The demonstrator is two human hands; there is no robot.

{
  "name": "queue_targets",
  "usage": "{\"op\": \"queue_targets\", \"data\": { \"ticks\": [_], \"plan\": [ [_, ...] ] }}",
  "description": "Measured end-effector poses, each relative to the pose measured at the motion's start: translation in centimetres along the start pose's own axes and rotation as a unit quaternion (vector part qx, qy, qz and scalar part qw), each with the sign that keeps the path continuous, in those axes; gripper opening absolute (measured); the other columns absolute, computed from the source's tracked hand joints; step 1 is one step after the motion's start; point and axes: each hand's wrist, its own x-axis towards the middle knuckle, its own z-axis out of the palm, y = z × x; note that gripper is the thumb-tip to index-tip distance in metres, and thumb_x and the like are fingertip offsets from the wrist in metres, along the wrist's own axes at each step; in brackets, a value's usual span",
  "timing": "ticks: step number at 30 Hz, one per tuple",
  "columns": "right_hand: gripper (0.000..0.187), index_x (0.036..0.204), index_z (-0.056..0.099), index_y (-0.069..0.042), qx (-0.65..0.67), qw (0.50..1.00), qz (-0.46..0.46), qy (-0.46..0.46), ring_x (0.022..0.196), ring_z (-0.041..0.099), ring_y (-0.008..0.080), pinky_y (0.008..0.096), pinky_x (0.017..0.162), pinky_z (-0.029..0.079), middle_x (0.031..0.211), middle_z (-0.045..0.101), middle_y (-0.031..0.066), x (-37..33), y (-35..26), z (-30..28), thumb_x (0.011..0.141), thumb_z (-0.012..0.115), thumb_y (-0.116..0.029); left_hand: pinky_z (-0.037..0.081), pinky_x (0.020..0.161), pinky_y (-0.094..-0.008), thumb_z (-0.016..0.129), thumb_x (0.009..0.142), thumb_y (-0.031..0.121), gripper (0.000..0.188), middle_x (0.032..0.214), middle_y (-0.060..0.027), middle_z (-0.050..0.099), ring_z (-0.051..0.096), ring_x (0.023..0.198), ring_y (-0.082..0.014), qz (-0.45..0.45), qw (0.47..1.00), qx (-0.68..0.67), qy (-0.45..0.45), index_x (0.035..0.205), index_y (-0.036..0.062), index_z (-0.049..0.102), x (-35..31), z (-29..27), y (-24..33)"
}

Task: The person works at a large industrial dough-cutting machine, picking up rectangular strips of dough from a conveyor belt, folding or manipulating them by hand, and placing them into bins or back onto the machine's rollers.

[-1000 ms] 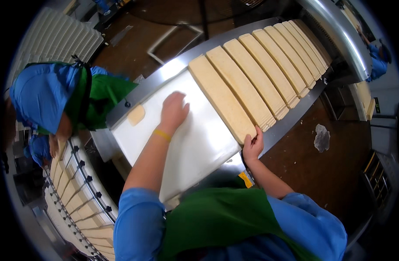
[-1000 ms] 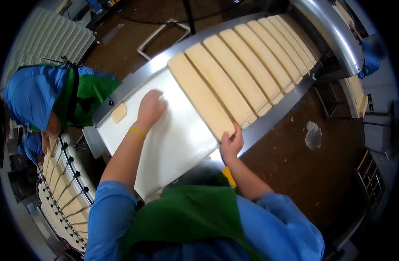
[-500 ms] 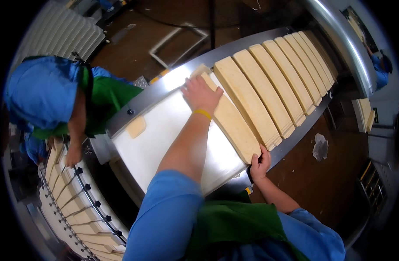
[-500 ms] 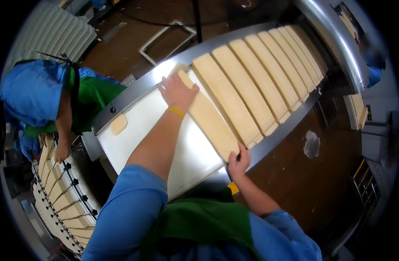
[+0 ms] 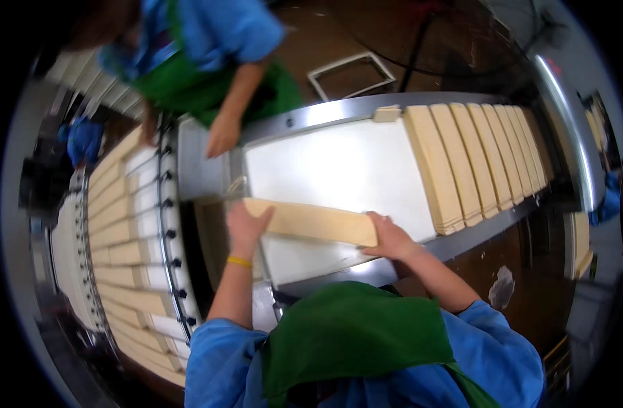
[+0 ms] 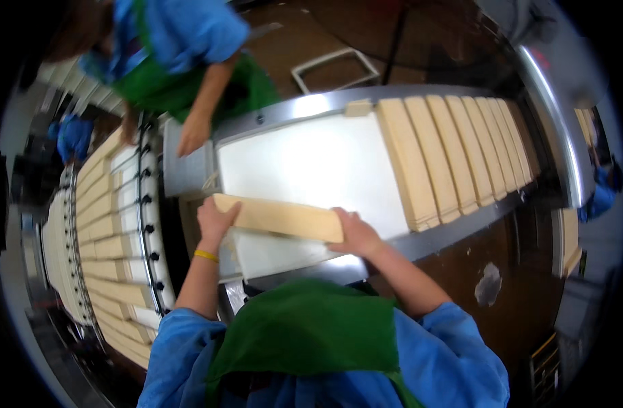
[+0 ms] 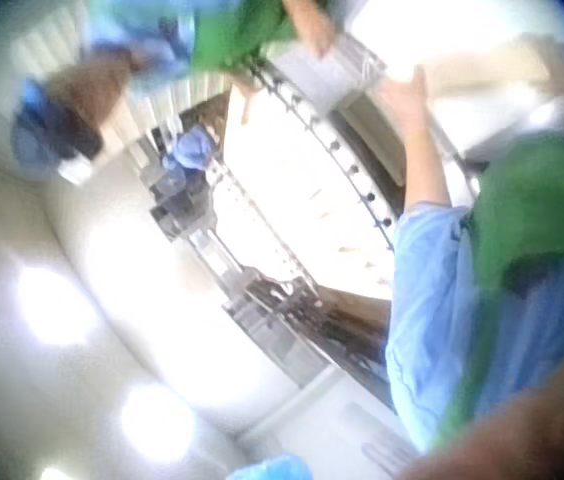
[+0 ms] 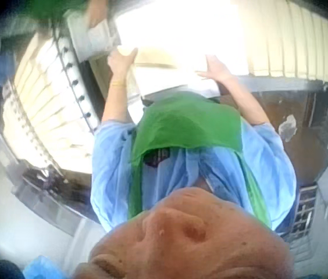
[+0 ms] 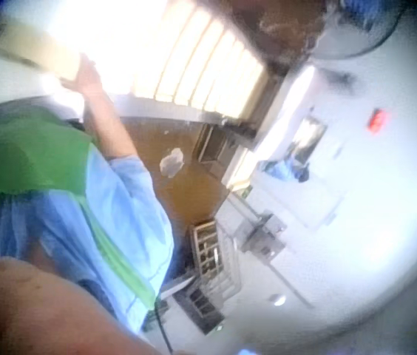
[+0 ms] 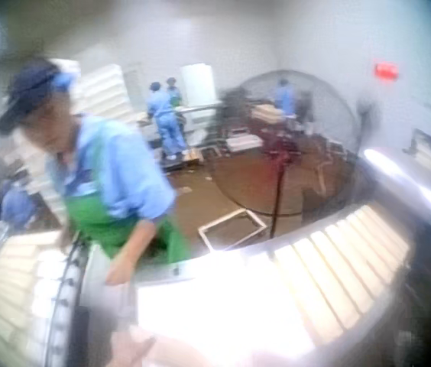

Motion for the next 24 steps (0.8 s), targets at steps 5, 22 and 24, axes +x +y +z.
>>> {"op": "queue_targets", "data": {
  "ticks": [5, 22, 24],
  "plan": [
    [0.081, 0.132, 0.038, -0.011, -0.04, 0.994, -0.095, 0.039, 0.103, 0.051, 0.0393, 0.0445, 0.091, 0.045, 0.112, 0.047, 0.0234, 0.8, -0.8, -0.4, 0.063, 0.079, -0.02, 0.047, 0.082, -0.0391, 0.081, 0.067, 0.035, 0.065, 0.104, -0.0187, 0.058, 0.058, 0.095, -0.0302, -0.047, 0.964, -0.242, 0.1, 0.109, -0.0039, 0.05, -7.3, 2.1, -3.5],
    [0.052, 0.129, 0.041, -0.008, 0.187, 0.921, -0.307, -0.152, 0.095, 0.049, 0.0232, 0.0322, 0.082, 0.045, 0.104, 0.041, 0.012, -4.1, -26.9, 20.0, 0.084, 0.066, -0.016, 0.045, 0.073, -0.0338, 0.047, 0.094, 0.027, 0.034, 0.083, -0.0121, 0.062, 0.057, 0.08, -0.0195, -0.196, 0.872, -0.253, 0.369, 0.093, -0.0045, 0.061, -18.9, -13.8, -41.2],
    [0.053, 0.132, 0.039, -0.009, 0.191, 0.912, -0.275, -0.236, 0.099, 0.048, 0.0222, 0.0314, 0.087, 0.043, 0.107, 0.039, 0.0104, -5.0, -29.4, 22.2, 0.085, 0.064, -0.014, 0.044, 0.064, -0.0362, 0.046, 0.095, 0.026, 0.036, 0.072, -0.0124, 0.061, 0.056, 0.066, -0.0228, -0.205, 0.862, -0.219, 0.409, 0.078, -0.0038, 0.058, -20.6, -13.2, -45.7]
  ]
}}
